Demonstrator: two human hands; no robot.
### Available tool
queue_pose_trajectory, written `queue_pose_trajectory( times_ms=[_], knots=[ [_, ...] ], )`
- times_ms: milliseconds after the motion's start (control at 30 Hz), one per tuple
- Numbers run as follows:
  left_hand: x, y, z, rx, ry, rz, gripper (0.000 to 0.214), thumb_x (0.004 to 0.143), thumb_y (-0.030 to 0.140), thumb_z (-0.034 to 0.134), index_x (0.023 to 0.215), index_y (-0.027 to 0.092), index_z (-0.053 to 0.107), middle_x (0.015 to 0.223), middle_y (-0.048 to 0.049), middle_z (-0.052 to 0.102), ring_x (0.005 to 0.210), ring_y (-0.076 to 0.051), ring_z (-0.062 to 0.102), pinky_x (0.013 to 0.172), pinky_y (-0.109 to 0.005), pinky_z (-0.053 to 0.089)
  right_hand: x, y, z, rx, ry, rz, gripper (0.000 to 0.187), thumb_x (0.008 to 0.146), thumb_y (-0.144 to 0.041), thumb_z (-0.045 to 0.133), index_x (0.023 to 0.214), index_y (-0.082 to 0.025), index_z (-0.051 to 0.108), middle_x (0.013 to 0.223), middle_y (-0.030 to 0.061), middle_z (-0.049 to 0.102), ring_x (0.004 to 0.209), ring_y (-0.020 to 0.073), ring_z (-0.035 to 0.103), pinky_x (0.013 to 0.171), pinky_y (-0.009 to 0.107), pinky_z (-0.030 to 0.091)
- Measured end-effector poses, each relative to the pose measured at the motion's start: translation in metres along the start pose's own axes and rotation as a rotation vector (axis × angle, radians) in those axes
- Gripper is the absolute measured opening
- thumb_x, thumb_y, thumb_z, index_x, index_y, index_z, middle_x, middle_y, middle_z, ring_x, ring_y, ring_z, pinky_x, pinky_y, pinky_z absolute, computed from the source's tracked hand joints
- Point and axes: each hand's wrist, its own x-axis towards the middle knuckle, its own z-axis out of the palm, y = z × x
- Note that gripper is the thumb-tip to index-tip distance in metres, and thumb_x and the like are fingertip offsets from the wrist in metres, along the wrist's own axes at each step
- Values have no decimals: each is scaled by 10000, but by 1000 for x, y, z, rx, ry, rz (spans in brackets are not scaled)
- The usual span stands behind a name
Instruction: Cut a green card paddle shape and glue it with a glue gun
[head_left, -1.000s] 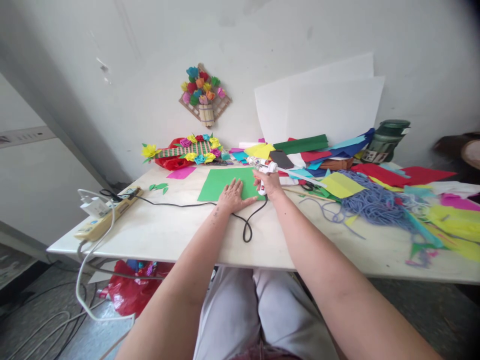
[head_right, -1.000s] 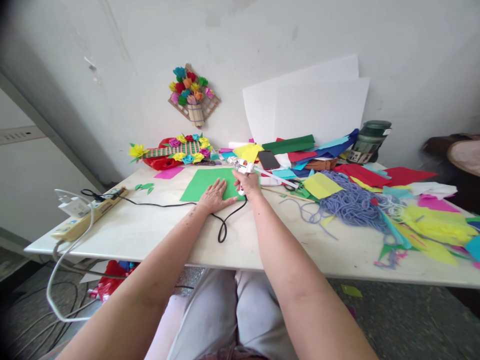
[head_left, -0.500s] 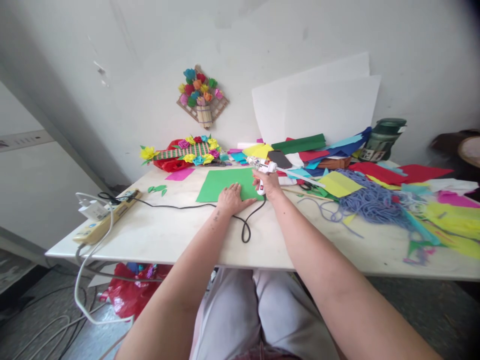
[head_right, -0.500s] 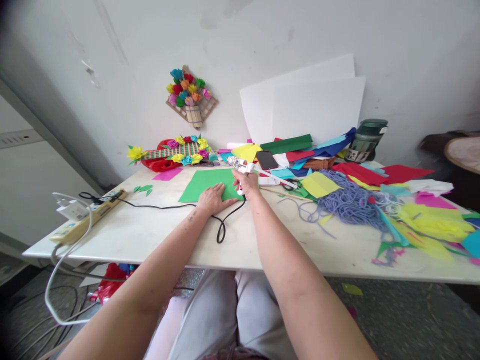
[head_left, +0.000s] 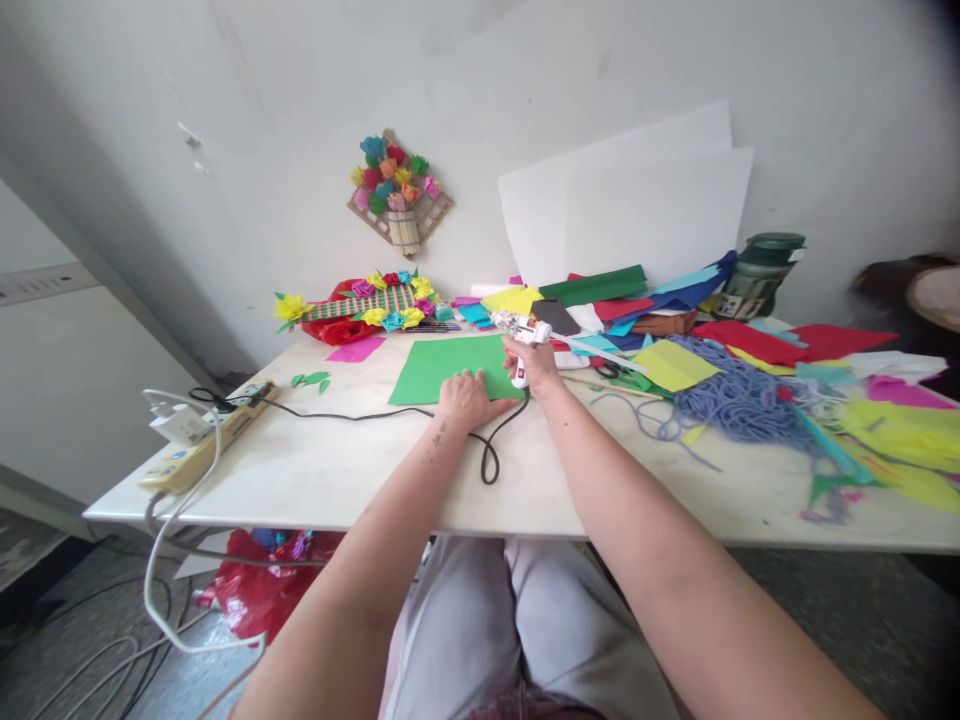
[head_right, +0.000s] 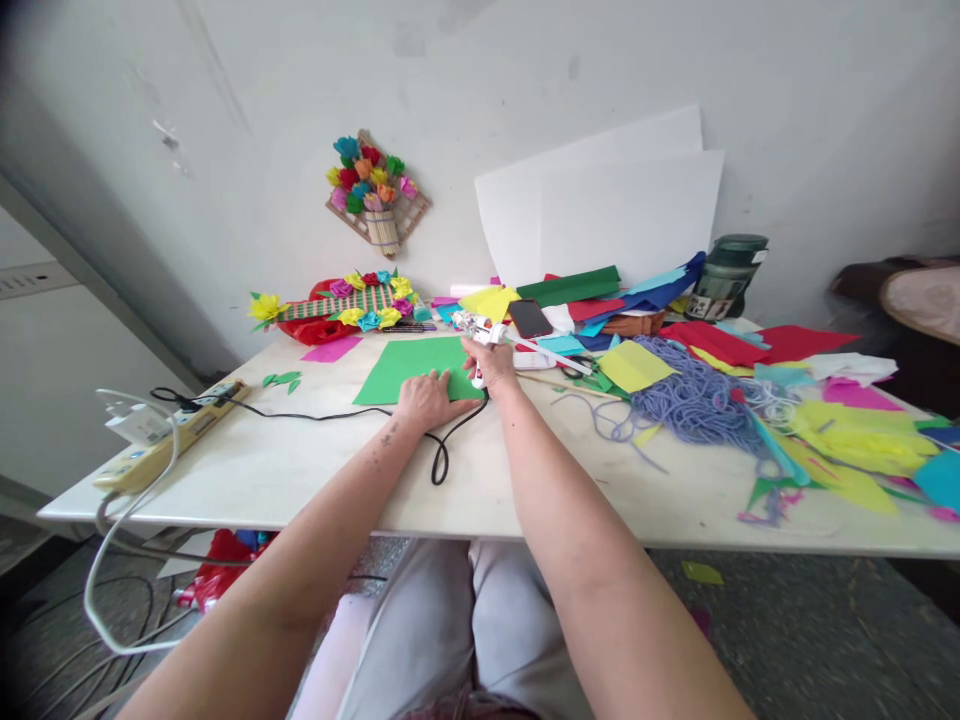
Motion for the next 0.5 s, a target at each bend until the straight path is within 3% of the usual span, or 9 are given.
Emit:
queue_pose_trajectory(
  times_ms=[167,300,500],
  knots=[
    [-4,3,-3,-5,-4,-10,1008,578,863,199,1229,144,471,1039,-165,601,1045,-309,505,861,-366,342,1,0,0,9,7,-5,213,605,-327,658,639,-142,559,390,-34,528,264,72,422,257,174,315],
    [-6,1,0,-37,5,-46,1055,569,869,179,1304,141,388,1102,-173,575,1037,-304,508,860,-381,342,2,1,0,5,4,1,226,600,-336,663,643,-138,563,390,-31,532,261,75,425,255,175,314],
    [0,-11,11,-87,-8,-4,971,646,823,134,1338,175,344,1404,-113,337,1284,-281,263,991,-396,248,-1,-2,0,-3,0,-2,224,601,-339,657,620,-140,556,367,-34,517,253,78,419,252,177,314]
  ],
)
